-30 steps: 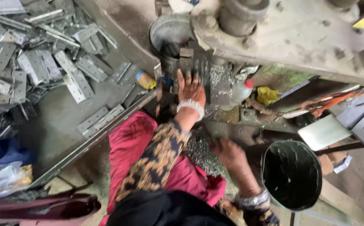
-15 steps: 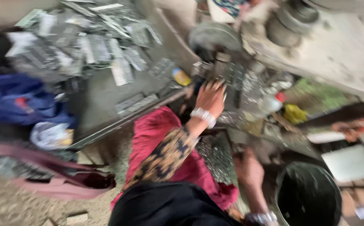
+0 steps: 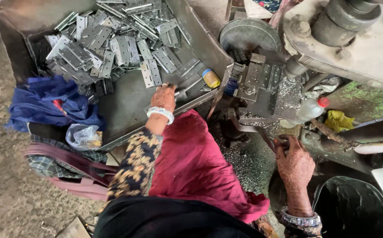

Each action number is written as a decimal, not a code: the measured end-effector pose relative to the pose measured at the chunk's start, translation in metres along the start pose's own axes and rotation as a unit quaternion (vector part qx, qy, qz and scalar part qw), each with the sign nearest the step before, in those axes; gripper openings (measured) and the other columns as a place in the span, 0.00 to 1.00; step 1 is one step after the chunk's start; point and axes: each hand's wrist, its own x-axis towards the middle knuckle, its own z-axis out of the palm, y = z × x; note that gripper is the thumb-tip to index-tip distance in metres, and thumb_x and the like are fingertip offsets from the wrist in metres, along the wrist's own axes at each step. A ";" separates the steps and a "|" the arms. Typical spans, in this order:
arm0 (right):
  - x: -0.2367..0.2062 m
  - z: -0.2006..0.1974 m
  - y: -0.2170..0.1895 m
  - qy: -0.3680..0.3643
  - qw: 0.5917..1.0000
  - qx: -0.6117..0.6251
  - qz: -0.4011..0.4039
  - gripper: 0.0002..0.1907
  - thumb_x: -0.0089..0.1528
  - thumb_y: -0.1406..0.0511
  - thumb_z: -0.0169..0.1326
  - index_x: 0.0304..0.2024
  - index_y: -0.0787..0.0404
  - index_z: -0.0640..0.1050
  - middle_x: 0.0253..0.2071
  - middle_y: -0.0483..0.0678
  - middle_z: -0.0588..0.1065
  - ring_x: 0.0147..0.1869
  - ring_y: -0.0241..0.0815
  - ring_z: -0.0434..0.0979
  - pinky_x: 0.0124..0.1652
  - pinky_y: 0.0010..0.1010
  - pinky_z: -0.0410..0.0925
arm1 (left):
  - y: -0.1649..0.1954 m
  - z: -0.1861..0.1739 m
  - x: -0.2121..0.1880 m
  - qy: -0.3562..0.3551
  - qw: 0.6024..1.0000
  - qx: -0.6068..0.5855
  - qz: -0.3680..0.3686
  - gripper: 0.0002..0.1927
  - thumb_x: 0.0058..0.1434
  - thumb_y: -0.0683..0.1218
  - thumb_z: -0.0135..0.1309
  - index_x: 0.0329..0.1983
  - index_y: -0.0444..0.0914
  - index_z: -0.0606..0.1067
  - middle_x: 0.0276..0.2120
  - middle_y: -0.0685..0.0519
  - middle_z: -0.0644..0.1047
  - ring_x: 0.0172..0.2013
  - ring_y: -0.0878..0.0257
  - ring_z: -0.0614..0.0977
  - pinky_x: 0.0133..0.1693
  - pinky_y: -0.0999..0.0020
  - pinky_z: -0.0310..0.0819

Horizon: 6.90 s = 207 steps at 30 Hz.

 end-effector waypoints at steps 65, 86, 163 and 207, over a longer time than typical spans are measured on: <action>-0.047 0.113 0.054 -0.245 0.960 0.089 0.099 0.24 0.66 0.48 0.52 0.54 0.56 0.72 0.38 0.59 0.80 0.43 0.62 0.83 0.42 0.51 0.73 | 0.284 0.016 -0.013 -0.122 0.968 0.104 0.191 0.26 0.73 0.55 0.39 0.65 0.35 0.72 0.73 0.45 0.61 0.74 0.49 0.55 0.71 0.39 0.29; -0.034 0.138 0.075 -0.245 0.966 0.053 0.062 0.23 0.65 0.48 0.50 0.51 0.57 0.71 0.33 0.57 0.79 0.36 0.58 0.82 0.35 0.49 0.74 | 0.271 0.028 -0.012 -0.121 0.970 0.070 0.198 0.24 0.69 0.50 0.41 0.65 0.39 0.71 0.75 0.53 0.56 0.74 0.49 0.53 0.69 0.33 0.28; 0.004 0.015 0.000 -0.047 0.995 0.072 0.043 0.23 0.63 0.49 0.53 0.55 0.53 0.75 0.41 0.57 0.81 0.45 0.61 0.82 0.44 0.51 0.72 | 0.229 0.040 -0.034 -0.049 0.961 0.000 0.273 0.31 0.70 0.59 0.41 0.70 0.38 0.68 0.75 0.53 0.60 0.76 0.54 0.57 0.76 0.41 0.28; 0.008 0.041 0.016 -0.067 0.996 -0.038 -0.053 0.27 0.65 0.44 0.51 0.55 0.55 0.74 0.34 0.57 0.80 0.40 0.60 0.81 0.40 0.51 0.73 | 0.251 0.019 -0.046 -0.082 0.975 -0.017 0.205 0.18 0.69 0.47 0.44 0.57 0.36 0.75 0.73 0.51 0.64 0.70 0.50 0.64 0.68 0.42 0.54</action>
